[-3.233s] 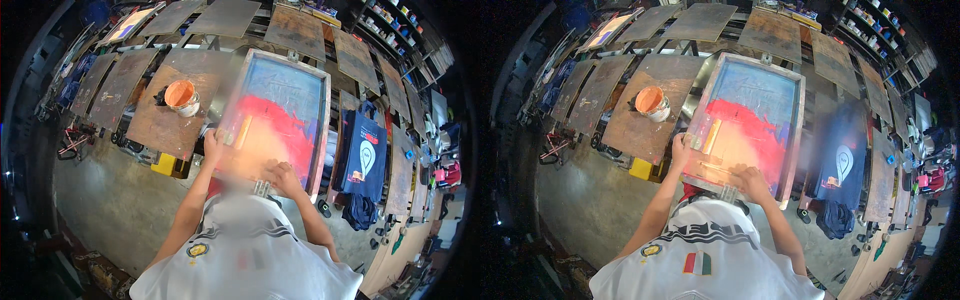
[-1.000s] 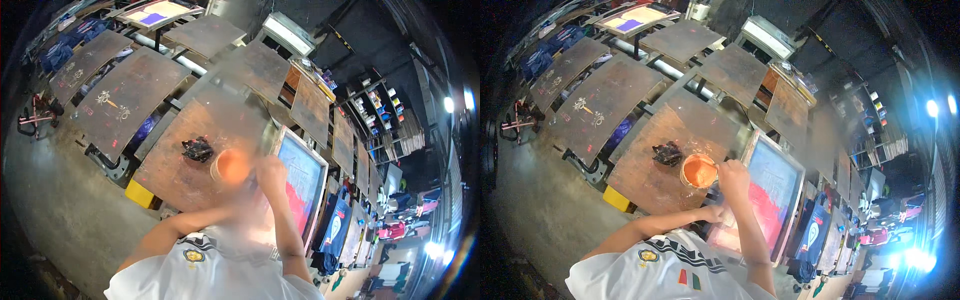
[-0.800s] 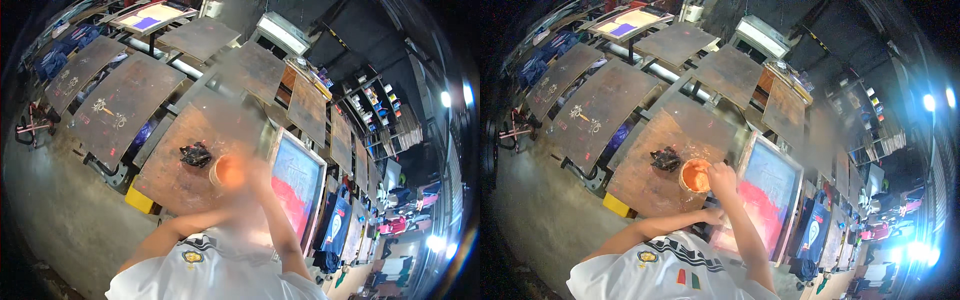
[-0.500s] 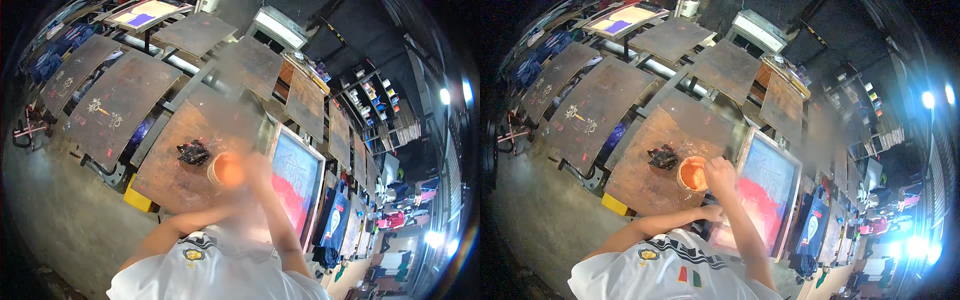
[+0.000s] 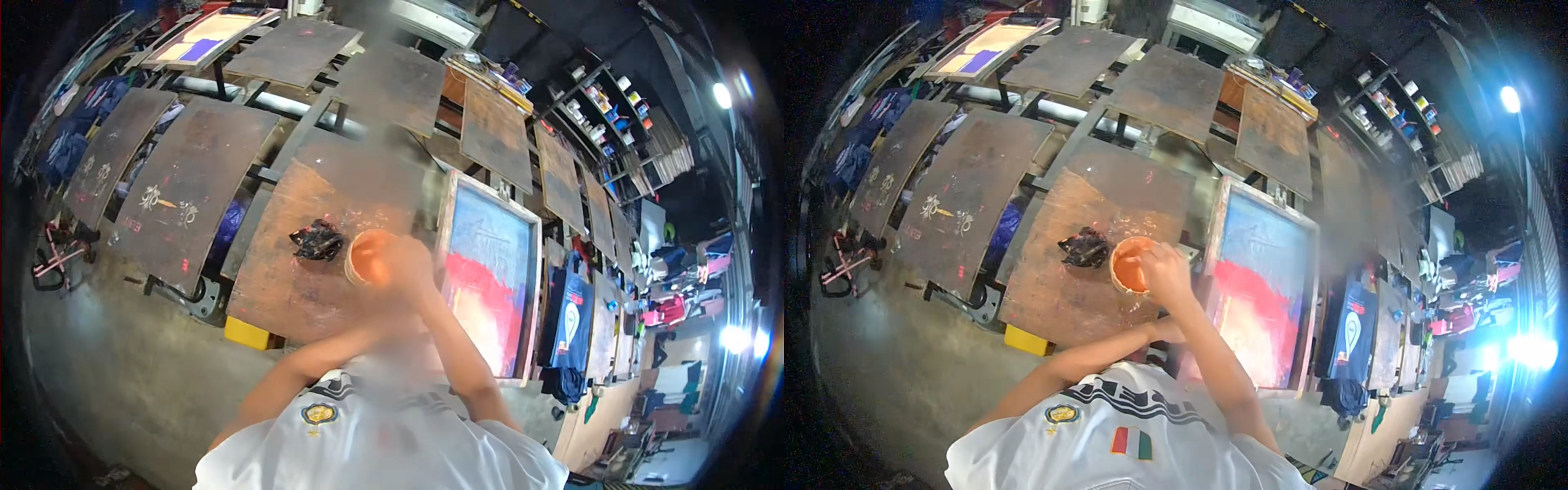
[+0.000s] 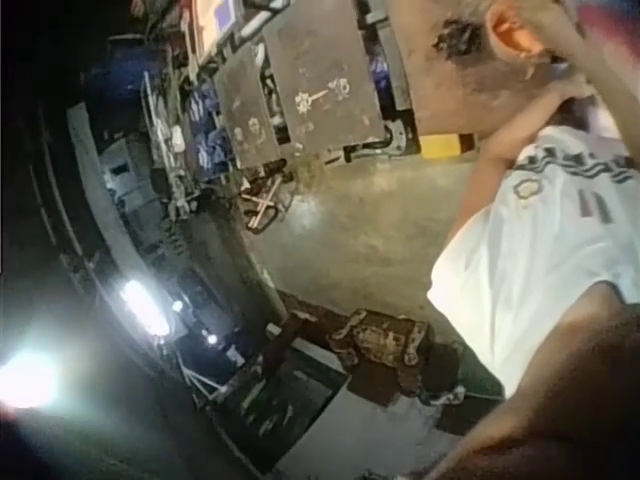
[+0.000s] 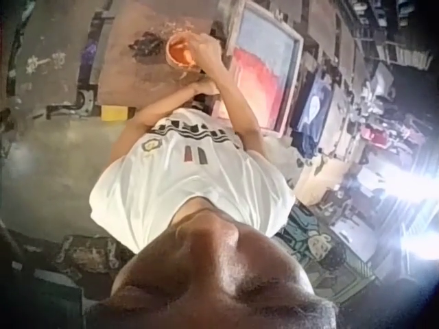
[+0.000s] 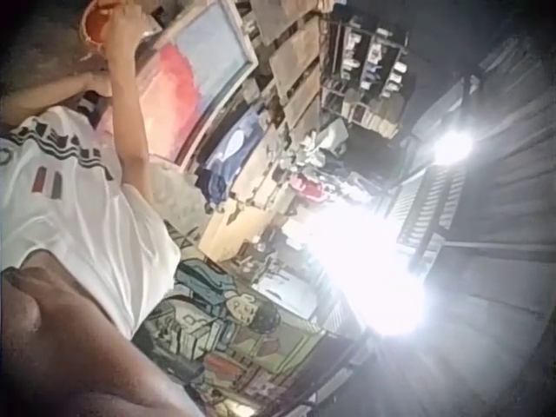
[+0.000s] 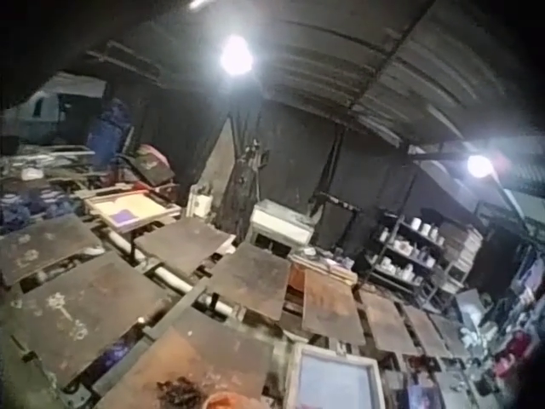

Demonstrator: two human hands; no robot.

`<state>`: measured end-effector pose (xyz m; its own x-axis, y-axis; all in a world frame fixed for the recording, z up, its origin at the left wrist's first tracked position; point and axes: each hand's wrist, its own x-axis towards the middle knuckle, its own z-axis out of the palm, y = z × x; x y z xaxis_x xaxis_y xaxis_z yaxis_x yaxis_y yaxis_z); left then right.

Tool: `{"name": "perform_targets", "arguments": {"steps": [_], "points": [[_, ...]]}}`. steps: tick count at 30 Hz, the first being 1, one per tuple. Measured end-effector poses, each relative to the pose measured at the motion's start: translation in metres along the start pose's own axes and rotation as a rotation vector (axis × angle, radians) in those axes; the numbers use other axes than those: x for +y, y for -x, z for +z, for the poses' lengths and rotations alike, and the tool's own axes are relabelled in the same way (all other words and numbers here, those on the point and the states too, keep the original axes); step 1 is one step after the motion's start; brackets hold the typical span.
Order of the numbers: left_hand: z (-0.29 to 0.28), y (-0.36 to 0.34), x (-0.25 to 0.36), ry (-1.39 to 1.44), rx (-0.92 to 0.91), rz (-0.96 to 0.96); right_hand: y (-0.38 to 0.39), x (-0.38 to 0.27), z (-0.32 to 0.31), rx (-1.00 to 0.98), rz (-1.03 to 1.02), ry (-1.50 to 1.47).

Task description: Manually applying ink through a screen printing mesh onto apparel using a squeegee and scraper tool.

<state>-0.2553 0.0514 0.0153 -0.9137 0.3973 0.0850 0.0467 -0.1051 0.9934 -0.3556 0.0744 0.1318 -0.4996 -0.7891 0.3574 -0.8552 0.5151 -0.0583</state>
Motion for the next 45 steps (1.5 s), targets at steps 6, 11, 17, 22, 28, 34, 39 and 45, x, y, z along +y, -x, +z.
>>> {"name": "perform_targets", "arguments": {"steps": [6, 11, 17, 22, 28, 34, 39, 45], "points": [[-0.002, 0.041, 0.050, 0.153, 0.169, 0.010, -0.009, -0.016, -0.043, 0.145, 0.093, -0.212], [-0.006, 0.031, 0.106, 0.278, 0.202, 0.018, 0.011, -0.004, 0.015, 0.170, 0.079, -0.172], [0.018, -0.020, -0.020, -0.254, 0.080, 0.146, -0.009, -0.015, -0.022, 0.261, 0.153, -0.285], [0.028, -0.033, -0.066, -0.261, -0.015, 0.156, 0.004, -0.012, 0.008, 0.266, 0.186, -0.213], [0.002, -0.028, -0.081, -0.308, -0.002, 0.154, -0.002, -0.011, -0.010, 0.340, 0.221, -0.186], [-0.029, -0.022, -0.077, -0.364, 0.010, 0.146, 0.003, -0.005, 0.008, 0.301, 0.210, -0.156], [-0.029, -0.016, -0.089, -0.376, -0.008, 0.135, -0.005, -0.013, -0.004, 0.487, 0.214, -0.239], [-0.019, -0.025, -0.107, -0.377, -0.051, 0.151, 0.005, -0.009, 0.014, 0.422, 0.255, -0.182]]}}
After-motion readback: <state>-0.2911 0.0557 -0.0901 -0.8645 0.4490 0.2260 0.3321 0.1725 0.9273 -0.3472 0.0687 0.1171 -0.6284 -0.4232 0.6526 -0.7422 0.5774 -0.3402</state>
